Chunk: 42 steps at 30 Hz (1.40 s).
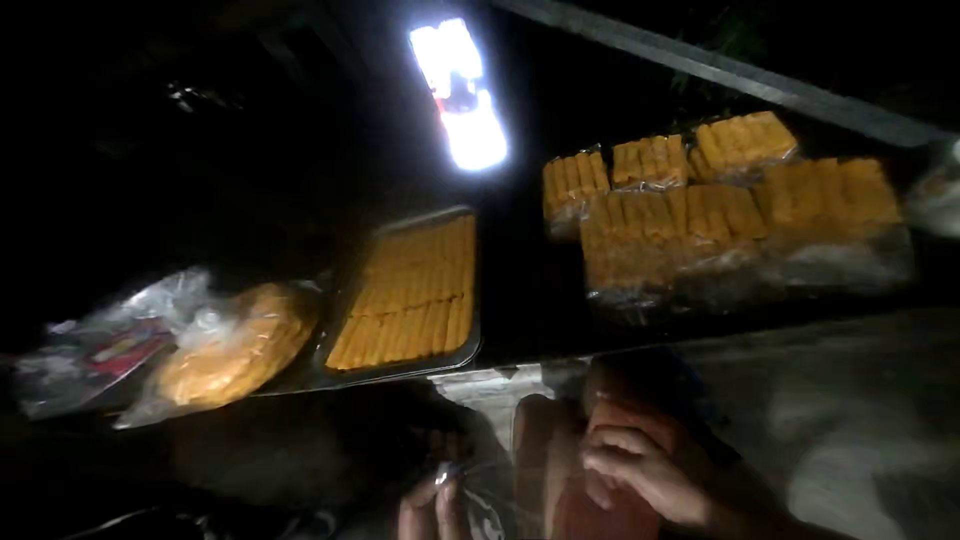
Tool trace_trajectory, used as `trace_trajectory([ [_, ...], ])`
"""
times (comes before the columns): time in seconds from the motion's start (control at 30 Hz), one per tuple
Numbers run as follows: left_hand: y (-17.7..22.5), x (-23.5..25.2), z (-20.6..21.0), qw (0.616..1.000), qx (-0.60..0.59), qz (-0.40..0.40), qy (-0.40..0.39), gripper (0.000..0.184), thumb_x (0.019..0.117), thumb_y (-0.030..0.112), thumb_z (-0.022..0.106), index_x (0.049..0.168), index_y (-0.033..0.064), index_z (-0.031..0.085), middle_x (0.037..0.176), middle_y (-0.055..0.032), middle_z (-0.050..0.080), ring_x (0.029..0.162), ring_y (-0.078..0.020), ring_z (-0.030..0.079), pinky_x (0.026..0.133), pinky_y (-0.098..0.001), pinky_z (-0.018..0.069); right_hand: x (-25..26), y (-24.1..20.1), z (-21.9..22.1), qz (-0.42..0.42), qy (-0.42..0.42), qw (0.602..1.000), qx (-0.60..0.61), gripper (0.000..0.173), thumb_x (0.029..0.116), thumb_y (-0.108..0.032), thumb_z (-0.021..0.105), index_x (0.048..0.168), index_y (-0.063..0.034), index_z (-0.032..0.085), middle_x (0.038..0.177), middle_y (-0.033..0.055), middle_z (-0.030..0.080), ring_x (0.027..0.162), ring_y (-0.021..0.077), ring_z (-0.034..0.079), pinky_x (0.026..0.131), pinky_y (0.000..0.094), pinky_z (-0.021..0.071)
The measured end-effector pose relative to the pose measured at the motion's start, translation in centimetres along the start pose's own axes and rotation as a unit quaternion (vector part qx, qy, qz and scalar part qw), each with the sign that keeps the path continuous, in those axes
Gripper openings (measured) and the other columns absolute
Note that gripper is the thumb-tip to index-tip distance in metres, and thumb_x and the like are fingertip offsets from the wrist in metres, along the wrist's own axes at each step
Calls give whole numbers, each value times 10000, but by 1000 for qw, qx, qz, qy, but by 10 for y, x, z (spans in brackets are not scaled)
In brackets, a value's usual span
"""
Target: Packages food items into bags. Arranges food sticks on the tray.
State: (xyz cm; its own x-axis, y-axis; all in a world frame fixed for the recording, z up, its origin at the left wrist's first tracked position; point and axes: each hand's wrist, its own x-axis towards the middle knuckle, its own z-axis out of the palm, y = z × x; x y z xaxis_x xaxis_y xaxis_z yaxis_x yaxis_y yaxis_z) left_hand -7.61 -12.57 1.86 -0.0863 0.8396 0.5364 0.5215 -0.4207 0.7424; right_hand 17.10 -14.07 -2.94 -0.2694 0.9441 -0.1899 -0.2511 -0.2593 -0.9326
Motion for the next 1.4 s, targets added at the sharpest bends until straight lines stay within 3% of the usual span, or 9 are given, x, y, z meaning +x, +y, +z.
trace_trajectory([
  [0.1,-1,0,8,999,-28,-25,20,148,1059,112,498,1051,-18,570,843,107,636,710,111,583,665,-125,533,4,-11,-5,8,1,1000,18,225,1039,-182,473,1058,-48,653,757,-29,650,656,70,632,633,262,563],
  [0.27,-6,-2,10,998,-45,-30,15,139,1076,160,477,1084,61,575,875,131,627,710,100,577,656,-131,529,6,-10,-6,-7,22,997,75,236,1054,-215,453,1012,-80,642,759,-32,656,667,92,646,643,286,581],
  [0.4,-8,-4,11,998,-46,-29,32,145,1061,107,478,1079,-9,564,928,115,634,820,117,593,759,-122,531,1,-9,-8,17,-15,998,65,214,1018,-172,530,1121,-53,675,916,-1,724,783,106,691,701,298,597],
  [0.73,-17,-12,14,997,-8,-73,-4,240,1047,86,487,1099,-144,528,961,-36,637,859,70,600,815,-152,530,0,-16,-3,13,8,997,-70,221,1044,-181,523,1041,-10,662,725,-30,591,596,43,568,588,236,527],
  [0.8,-22,-14,17,997,36,-69,-19,301,1012,79,551,1169,-172,496,1014,-130,640,873,4,628,812,-186,547,1,-21,-2,5,34,997,-66,229,1045,-195,508,1014,-31,665,690,-53,563,573,28,542,570,223,506],
  [0.93,-27,-15,15,986,154,0,-59,376,951,83,630,1196,-189,543,1165,-353,613,1108,-419,626,999,-509,509,2,-31,0,-64,103,983,-140,234,1021,-167,572,983,27,697,760,-7,621,631,-1,553,612,183,497],
  [1.1,5,-22,31,978,-52,-102,-175,256,980,146,618,1071,-86,677,1013,-70,715,943,-8,664,873,-195,552,7,-7,4,-233,68,920,-308,230,933,-205,716,874,18,712,829,117,709,770,156,686,743,317,584],
  [1.27,17,-38,60,950,-139,-169,-223,269,860,24,742,1082,-91,643,968,-65,705,888,-25,672,835,-215,571,0,5,21,-191,0,924,-331,249,893,-57,718,1121,40,740,995,193,753,908,295,737,863,472,589],
  [1.4,10,-41,57,961,-117,-166,-189,121,871,-27,697,976,-59,646,876,-40,709,772,-14,675,730,-208,587,4,8,8,-159,19,931,-327,216,875,-168,772,907,34,705,839,158,706,772,245,691,740,419,578],
])
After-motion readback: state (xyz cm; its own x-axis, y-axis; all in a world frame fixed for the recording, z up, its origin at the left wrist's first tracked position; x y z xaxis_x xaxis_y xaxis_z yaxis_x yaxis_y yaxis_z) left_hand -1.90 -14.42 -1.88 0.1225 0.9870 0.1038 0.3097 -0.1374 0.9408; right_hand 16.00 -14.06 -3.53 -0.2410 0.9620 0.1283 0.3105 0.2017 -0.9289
